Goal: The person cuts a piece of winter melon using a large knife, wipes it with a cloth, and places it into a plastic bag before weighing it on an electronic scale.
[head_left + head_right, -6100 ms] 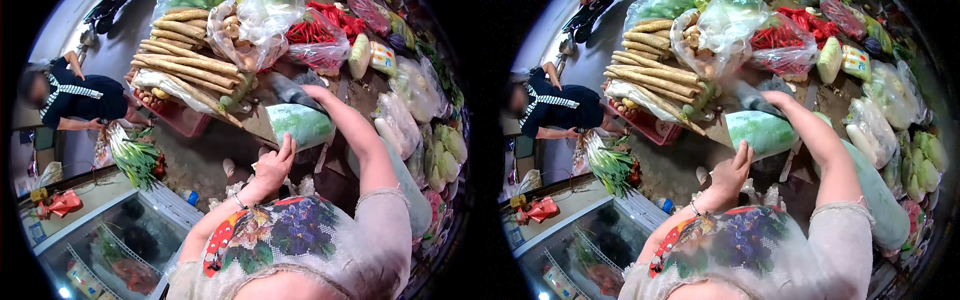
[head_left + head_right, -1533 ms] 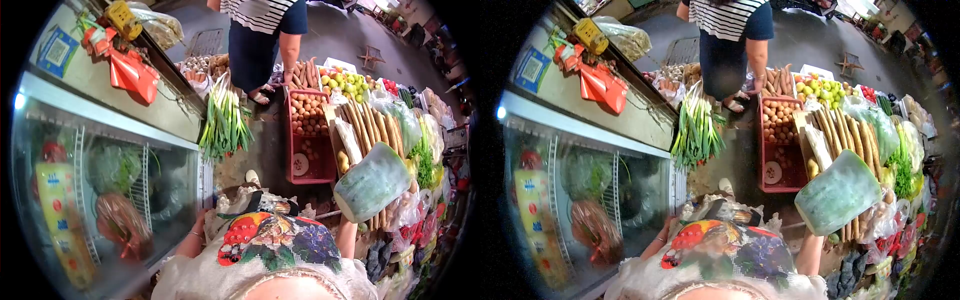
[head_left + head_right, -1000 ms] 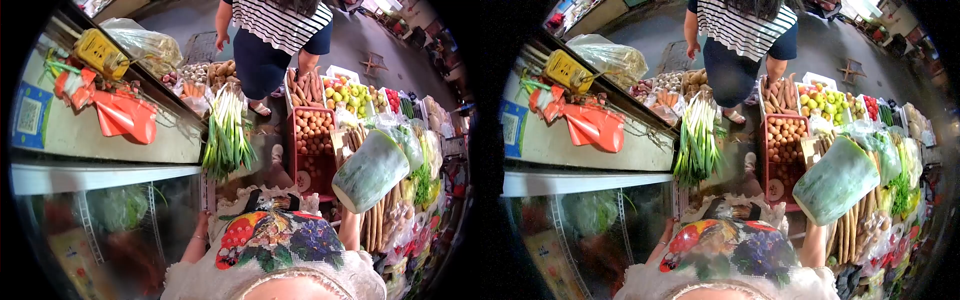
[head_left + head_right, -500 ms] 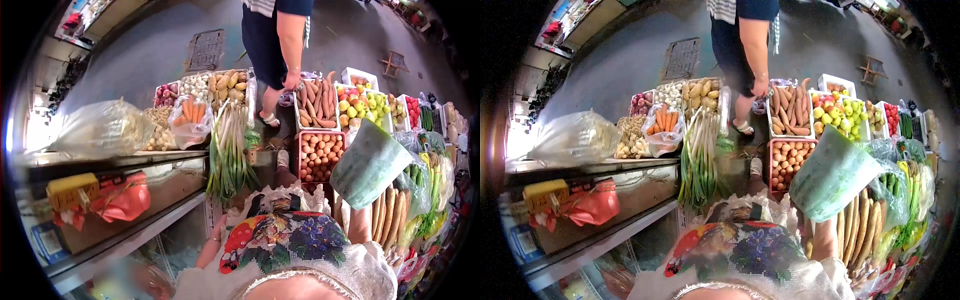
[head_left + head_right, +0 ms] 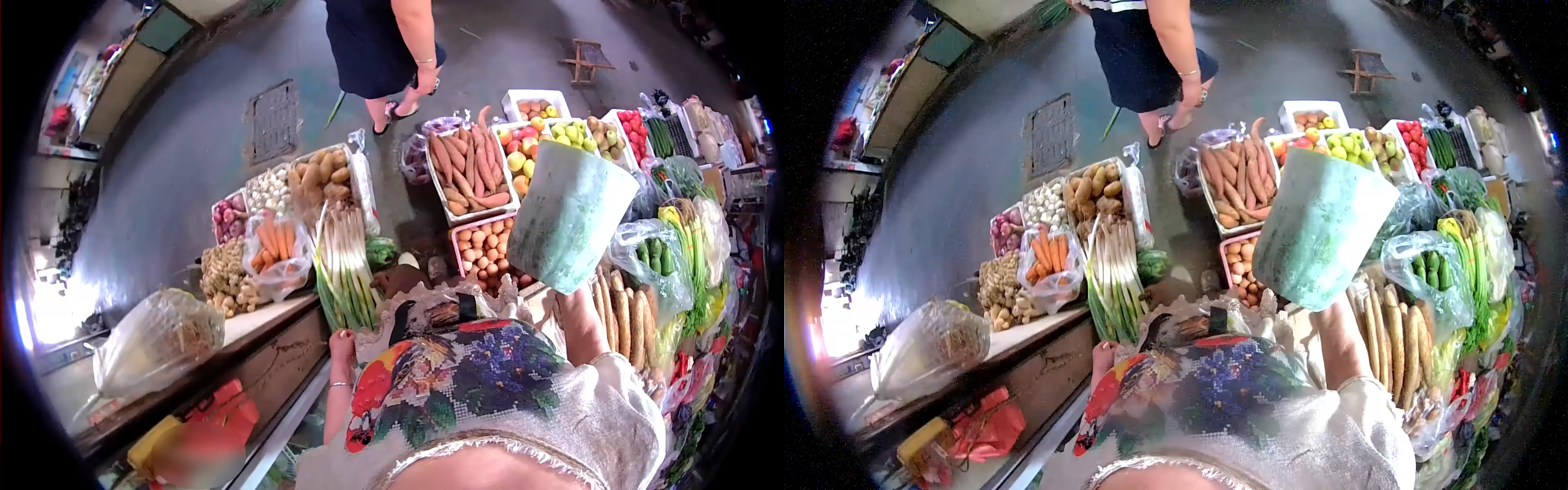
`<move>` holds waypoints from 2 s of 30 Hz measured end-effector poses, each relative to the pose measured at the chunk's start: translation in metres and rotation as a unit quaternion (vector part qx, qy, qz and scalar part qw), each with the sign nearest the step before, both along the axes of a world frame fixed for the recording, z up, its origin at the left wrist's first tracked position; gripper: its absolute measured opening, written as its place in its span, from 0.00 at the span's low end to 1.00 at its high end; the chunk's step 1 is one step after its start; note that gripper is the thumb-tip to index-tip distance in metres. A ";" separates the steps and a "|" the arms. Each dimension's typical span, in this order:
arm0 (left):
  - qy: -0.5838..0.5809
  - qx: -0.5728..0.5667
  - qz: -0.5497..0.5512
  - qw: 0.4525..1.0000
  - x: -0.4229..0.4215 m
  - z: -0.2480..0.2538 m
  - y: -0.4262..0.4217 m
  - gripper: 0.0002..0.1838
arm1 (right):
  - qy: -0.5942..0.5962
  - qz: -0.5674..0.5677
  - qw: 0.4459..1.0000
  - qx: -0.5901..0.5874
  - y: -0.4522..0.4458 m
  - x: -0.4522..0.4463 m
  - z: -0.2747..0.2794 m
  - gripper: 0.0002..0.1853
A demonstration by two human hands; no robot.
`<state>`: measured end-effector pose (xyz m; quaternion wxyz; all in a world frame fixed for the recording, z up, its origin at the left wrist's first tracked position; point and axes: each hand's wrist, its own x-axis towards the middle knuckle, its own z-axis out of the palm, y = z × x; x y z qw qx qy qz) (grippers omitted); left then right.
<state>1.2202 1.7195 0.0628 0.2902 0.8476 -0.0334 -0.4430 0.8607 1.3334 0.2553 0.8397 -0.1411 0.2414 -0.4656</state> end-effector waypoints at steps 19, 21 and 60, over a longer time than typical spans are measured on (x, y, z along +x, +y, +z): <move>0.042 -0.058 0.073 0.995 0.272 -0.074 -0.266 0.09 | -0.040 0.021 0.999 -0.030 -0.232 0.229 -0.121 0.36; 0.026 -0.101 0.045 0.994 0.308 -0.047 -0.318 0.13 | -0.044 0.014 0.999 -0.020 -0.252 0.256 -0.130 0.36; 0.265 -0.745 -0.585 0.180 0.240 0.324 -1.349 0.09 | -0.020 -0.436 0.898 -0.060 -0.813 0.369 -0.139 0.36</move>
